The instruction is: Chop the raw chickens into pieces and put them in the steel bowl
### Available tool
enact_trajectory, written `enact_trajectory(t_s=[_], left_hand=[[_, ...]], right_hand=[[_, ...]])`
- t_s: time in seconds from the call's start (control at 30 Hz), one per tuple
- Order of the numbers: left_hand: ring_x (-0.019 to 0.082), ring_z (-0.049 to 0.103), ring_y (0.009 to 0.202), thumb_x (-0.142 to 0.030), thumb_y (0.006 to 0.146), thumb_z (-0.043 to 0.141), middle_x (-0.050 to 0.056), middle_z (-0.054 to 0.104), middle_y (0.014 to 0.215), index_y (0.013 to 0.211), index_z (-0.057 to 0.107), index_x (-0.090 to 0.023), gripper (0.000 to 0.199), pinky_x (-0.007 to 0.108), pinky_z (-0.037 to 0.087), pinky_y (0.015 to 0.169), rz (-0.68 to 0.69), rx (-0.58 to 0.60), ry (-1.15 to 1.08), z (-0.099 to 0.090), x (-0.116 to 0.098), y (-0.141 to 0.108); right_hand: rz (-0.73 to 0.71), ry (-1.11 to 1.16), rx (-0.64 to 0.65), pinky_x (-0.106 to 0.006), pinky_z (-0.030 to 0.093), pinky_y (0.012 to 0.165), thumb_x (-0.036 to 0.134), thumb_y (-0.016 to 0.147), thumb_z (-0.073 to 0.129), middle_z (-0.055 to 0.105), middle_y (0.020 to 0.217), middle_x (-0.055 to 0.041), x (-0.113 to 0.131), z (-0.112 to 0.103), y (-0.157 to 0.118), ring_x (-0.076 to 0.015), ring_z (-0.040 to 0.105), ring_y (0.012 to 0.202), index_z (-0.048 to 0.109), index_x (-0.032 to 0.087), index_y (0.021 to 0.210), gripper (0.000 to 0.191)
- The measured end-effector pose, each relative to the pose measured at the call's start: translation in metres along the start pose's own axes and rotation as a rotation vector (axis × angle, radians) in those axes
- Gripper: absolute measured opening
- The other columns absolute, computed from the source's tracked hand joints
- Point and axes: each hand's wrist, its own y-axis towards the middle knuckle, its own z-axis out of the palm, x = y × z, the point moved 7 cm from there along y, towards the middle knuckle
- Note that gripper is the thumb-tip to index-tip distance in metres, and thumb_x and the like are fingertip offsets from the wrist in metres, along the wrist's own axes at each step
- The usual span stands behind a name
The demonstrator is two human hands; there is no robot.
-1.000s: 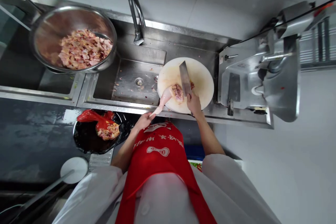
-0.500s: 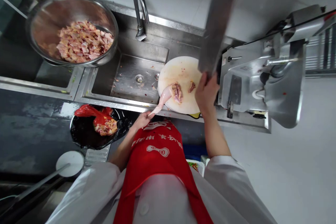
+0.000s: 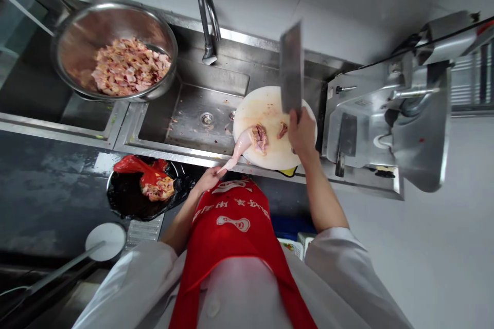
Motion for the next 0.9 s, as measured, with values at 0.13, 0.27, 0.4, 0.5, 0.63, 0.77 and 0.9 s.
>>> enact_trajectory(t_s=[0.13, 0.27, 0.4, 0.5, 0.63, 0.77, 0.9], left_hand=[[0.012, 0.04, 0.053, -0.07, 0.082, 0.053, -0.002, 0.047, 0.057, 0.078, 0.062, -0.015, 0.056, 0.023, 0.031, 0.052, -0.009, -0.019, -0.005, 0.001, -0.003, -0.001], [0.011, 0.038, 0.055, -0.072, 0.08, 0.053, -0.002, 0.047, 0.058, 0.076, 0.062, -0.015, 0.058, 0.023, 0.03, 0.051, -0.004, -0.034, 0.012, -0.006, -0.003, 0.0], [0.011, 0.038, 0.054, -0.072, 0.081, 0.052, -0.003, 0.047, 0.058, 0.08, 0.063, -0.015, 0.058, 0.023, 0.03, 0.052, 0.011, -0.033, 0.024, -0.011, 0.001, -0.001], [0.011, 0.038, 0.053, -0.072, 0.081, 0.052, -0.002, 0.047, 0.057, 0.078, 0.062, -0.016, 0.057, 0.023, 0.029, 0.051, 0.003, -0.031, 0.014, -0.007, 0.006, -0.002], [0.011, 0.039, 0.053, -0.071, 0.081, 0.053, -0.003, 0.047, 0.057, 0.076, 0.059, -0.016, 0.056, 0.023, 0.03, 0.052, -0.016, -0.027, -0.006, -0.003, 0.009, -0.001], [0.011, 0.039, 0.053, -0.069, 0.082, 0.053, -0.002, 0.048, 0.058, 0.078, 0.061, -0.016, 0.054, 0.023, 0.03, 0.052, -0.015, 0.003, 0.001, -0.006, 0.007, -0.001], [0.01, 0.035, 0.053, -0.071, 0.082, 0.052, -0.003, 0.045, 0.056, 0.079, 0.062, -0.015, 0.057, 0.023, 0.028, 0.05, -0.018, -0.002, 0.018, -0.013, 0.006, -0.003]], right_hand=[[0.029, 0.0, -0.086, -0.036, 0.045, 0.084, 0.04, 0.105, 0.024, 0.065, 0.109, -0.019, 0.01, 0.013, -0.035, -0.0276, 0.063, 0.104, 0.047, 0.015, 0.133, 0.044], [0.182, -0.025, 0.282, -0.032, 0.044, 0.074, 0.027, 0.098, 0.044, 0.066, 0.087, -0.013, -0.028, 0.104, -0.058, -0.0249, 0.062, 0.086, 0.059, 0.015, 0.107, 0.022], [0.138, -0.028, 0.293, -0.032, 0.043, 0.081, 0.025, 0.098, 0.043, 0.067, 0.095, -0.0126, -0.05, 0.088, -0.024, -0.0228, 0.06, 0.09, 0.058, 0.016, 0.106, 0.019], [0.053, -0.069, 0.063, -0.035, 0.043, 0.08, 0.033, 0.102, 0.036, 0.067, 0.092, -0.0137, -0.035, 0.022, -0.002, -0.0248, 0.061, 0.088, 0.057, 0.015, 0.109, 0.029], [-0.037, -0.026, -0.132, -0.035, 0.045, 0.078, 0.046, 0.105, 0.023, 0.067, 0.097, -0.015, 0.002, -0.002, -0.015, -0.027, 0.064, 0.096, 0.047, 0.017, 0.129, 0.045], [0.08, -0.048, 0.228, -0.03, 0.045, 0.078, 0.033, 0.103, 0.037, 0.067, 0.094, -0.014, 0.0, 0.088, -0.029, -0.0231, 0.063, 0.094, 0.054, 0.01, 0.117, 0.032], [0.129, -0.003, 0.301, -0.03, 0.044, 0.081, 0.023, 0.094, 0.054, 0.068, 0.092, -0.014, -0.033, 0.129, -0.011, -0.0217, 0.063, 0.091, 0.06, 0.009, 0.103, 0.018]])
